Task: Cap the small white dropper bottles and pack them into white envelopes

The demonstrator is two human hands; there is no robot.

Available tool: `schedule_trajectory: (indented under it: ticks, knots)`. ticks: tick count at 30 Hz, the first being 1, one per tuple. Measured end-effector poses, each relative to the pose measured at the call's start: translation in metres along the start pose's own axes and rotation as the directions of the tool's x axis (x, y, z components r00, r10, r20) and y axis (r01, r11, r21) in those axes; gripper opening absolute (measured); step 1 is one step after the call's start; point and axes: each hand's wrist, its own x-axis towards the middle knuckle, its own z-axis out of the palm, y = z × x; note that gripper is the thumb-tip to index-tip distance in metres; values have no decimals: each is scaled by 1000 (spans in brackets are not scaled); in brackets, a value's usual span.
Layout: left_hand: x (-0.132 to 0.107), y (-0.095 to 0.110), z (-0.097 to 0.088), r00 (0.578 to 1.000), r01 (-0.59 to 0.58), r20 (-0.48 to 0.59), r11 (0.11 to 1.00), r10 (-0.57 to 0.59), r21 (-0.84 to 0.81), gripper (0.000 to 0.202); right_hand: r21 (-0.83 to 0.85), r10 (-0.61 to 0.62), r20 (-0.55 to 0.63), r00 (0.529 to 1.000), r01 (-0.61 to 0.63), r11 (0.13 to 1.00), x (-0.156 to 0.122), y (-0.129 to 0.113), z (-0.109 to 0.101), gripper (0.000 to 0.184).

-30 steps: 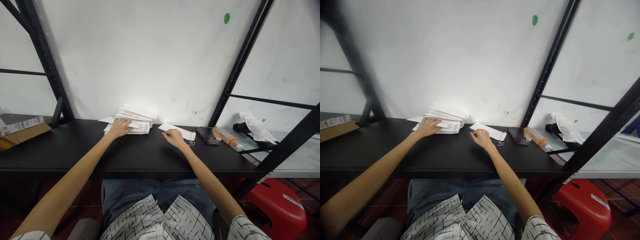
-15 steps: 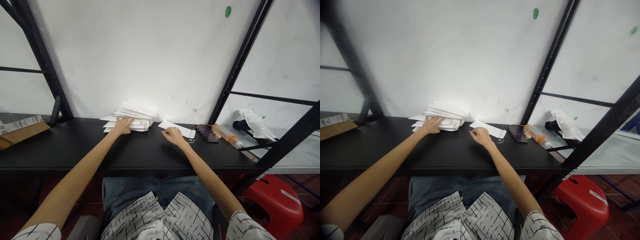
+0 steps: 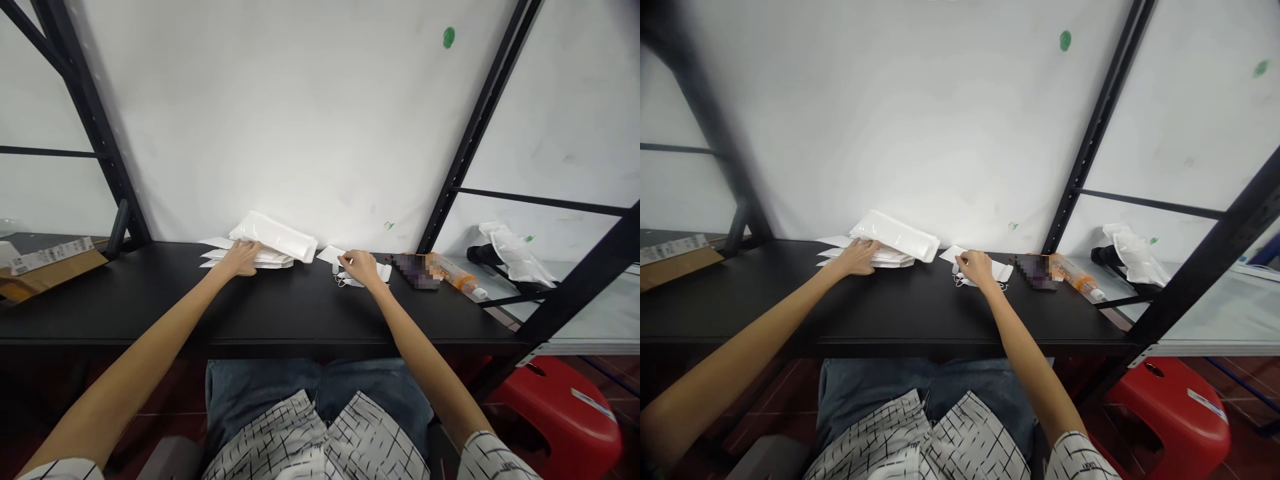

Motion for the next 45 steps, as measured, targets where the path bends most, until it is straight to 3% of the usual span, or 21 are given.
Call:
schedule_trajectory:
  ticks: [6,10,13,16,19,21,24,27,32,39,42,45]
  knots:
    - [-4,1,7,996,47,-73,999,-48,-24,58,-25,156,18,988,-156,987,2,42,0,25]
    - [-7,-1,9,989,93,-115,996,-93,-8,58,24,172,30,985,-173,985,-1,45,-1,27]
    - [-10,-2,8,987,102,-124,994,-105,-27,59,55,89,9,996,-89,994,3,25,1,32]
    - [-13,-2,8,986,105,-126,993,-111,-53,59,0,-88,-2,996,88,996,15,-14,11,44]
    - [-14,-1,10,982,108,-147,991,-120,-83,58,-102,-290,75,954,297,950,32,-60,31,62]
    - [-14,0,11,978,112,-163,988,-129,-111,57,-165,-341,159,926,366,916,44,-86,46,62]
    - [-14,0,14,976,107,-174,983,-132,-147,58,-205,-301,175,937,334,920,62,-109,65,48]
    - [-13,1,15,975,99,-179,981,-129,-168,62,-222,-227,163,960,260,940,82,-114,75,43]
    - [-11,2,15,976,91,-176,973,-129,-211,72,-270,-185,198,962,235,934,113,-118,76,44]
    - [-13,6,17,979,39,-191,982,-75,-184,63,-210,-149,290,945,215,954,145,-142,78,36]
    - [-17,9,21,977,36,-200,984,-71,-173,65,-169,-162,389,907,243,955,154,-148,82,50]
    - [-23,11,24,977,30,-206,988,-60,-150,66,-199,-197,380,904,287,937,158,-154,92,69]
